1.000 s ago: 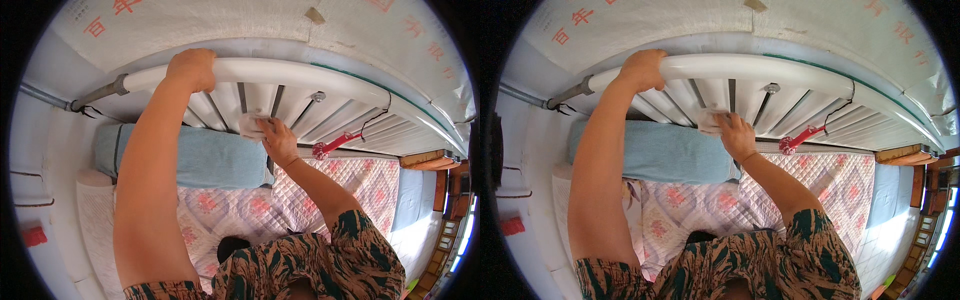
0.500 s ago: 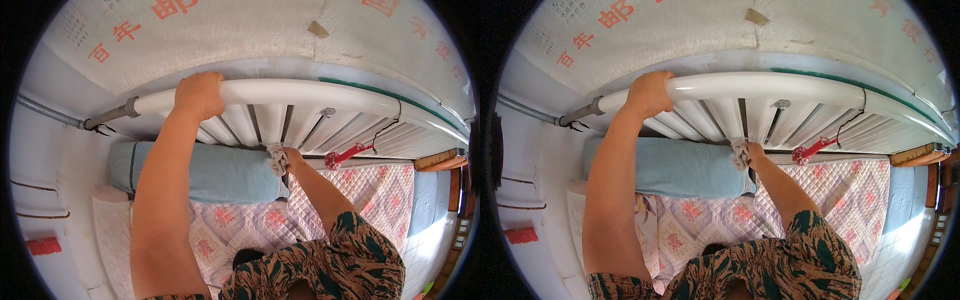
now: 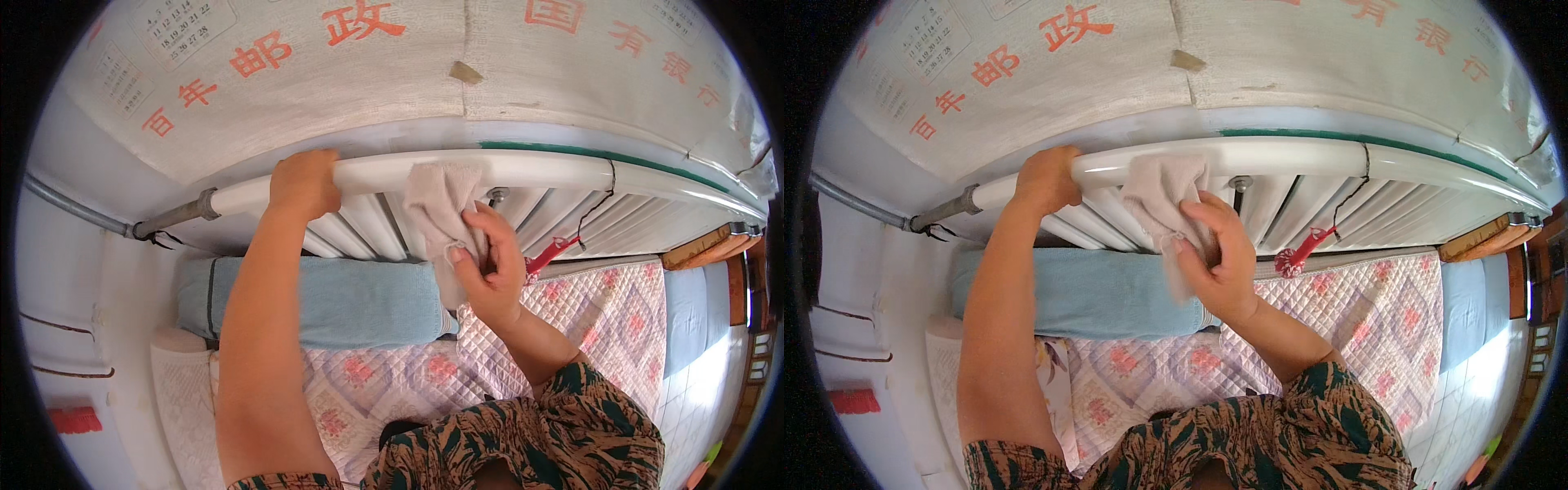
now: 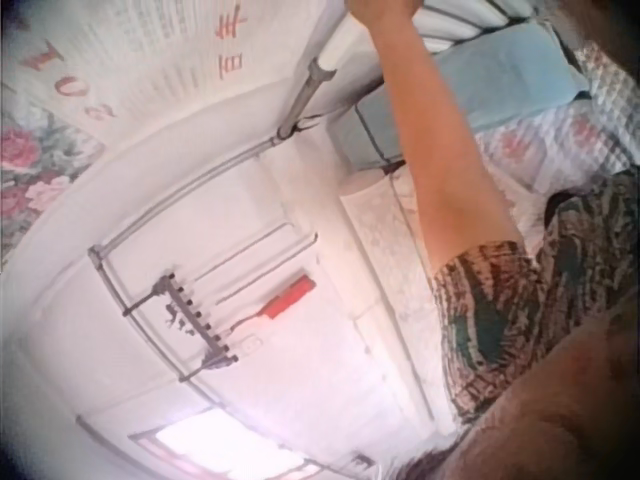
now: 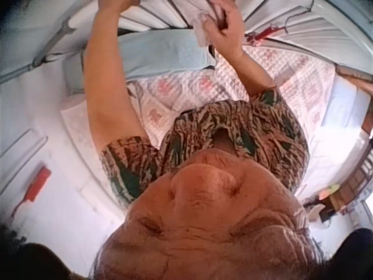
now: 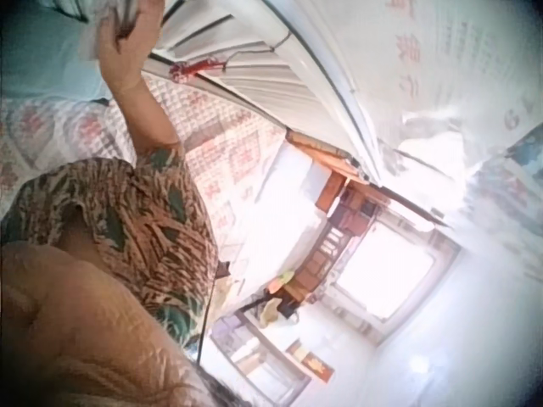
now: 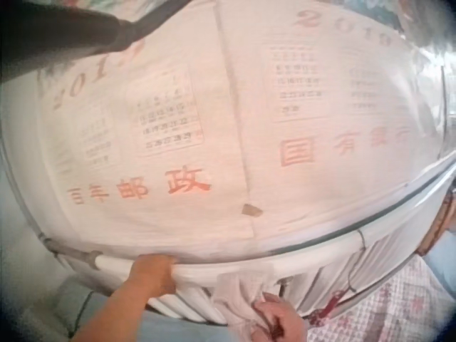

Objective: The person wipes a white radiator with a cloth, cleaning the various bars and the top rail.

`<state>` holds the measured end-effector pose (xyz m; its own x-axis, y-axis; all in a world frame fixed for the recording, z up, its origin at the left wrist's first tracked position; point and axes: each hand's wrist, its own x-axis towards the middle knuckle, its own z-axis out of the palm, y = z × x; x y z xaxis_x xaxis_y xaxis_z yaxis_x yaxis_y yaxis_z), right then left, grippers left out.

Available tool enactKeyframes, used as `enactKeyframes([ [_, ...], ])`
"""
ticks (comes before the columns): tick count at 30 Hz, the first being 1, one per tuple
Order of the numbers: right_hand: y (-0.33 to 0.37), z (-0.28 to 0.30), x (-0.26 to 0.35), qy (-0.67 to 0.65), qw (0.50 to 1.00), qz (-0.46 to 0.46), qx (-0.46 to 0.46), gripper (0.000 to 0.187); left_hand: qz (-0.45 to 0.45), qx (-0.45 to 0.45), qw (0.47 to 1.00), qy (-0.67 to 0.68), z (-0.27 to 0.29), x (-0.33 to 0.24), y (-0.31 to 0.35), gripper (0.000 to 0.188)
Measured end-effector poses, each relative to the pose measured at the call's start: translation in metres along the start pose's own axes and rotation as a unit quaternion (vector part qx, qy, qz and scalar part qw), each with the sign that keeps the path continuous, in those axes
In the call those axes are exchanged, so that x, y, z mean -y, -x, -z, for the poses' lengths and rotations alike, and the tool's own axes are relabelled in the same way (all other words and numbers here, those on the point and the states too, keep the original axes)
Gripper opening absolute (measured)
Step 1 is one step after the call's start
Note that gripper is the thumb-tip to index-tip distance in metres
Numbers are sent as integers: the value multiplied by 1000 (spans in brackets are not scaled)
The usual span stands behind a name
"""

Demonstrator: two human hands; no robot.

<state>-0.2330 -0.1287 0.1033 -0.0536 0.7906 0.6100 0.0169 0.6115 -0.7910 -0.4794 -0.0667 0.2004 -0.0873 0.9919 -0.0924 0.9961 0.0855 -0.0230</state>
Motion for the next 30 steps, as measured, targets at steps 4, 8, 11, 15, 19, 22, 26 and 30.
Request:
enactKeyframes([
  [4, 14, 8, -45, 199, 978, 64, -5, 41, 4, -11, 1000, 9, 4, -8, -1, 44],
  [8, 77, 1, -125, 224, 971, -74, 33, 31, -5, -23, 1000, -8, 0, -4, -2, 50],
  [11, 112, -3, -170, 137, 879, -457, 5, 28, -4, -15, 1000, 1, 0, -1, -2, 51],
  [15, 163, 14, -238, -168, 717, -654, -176, 27, -16, -14, 1000, -2, 0, -5, -6, 54],
  [19, 181, 24, -253, -312, 656, -651, -220, 16, 10, -27, 999, 19, 0, -8, 0, 56],
  [22, 165, 6, -242, -311, 569, -682, -337, 18, 16, -8, 1000, 22, 2, -9, 3, 55],
  [26, 145, 5, -280, -506, 608, -572, -218, 32, -8, -37, 998, 40, 1, -10, 2, 52],
  [30, 124, -24, -256, -482, 556, -630, -248, 29, -7, -38, 999, 29, -4, -4, 2, 51],
])
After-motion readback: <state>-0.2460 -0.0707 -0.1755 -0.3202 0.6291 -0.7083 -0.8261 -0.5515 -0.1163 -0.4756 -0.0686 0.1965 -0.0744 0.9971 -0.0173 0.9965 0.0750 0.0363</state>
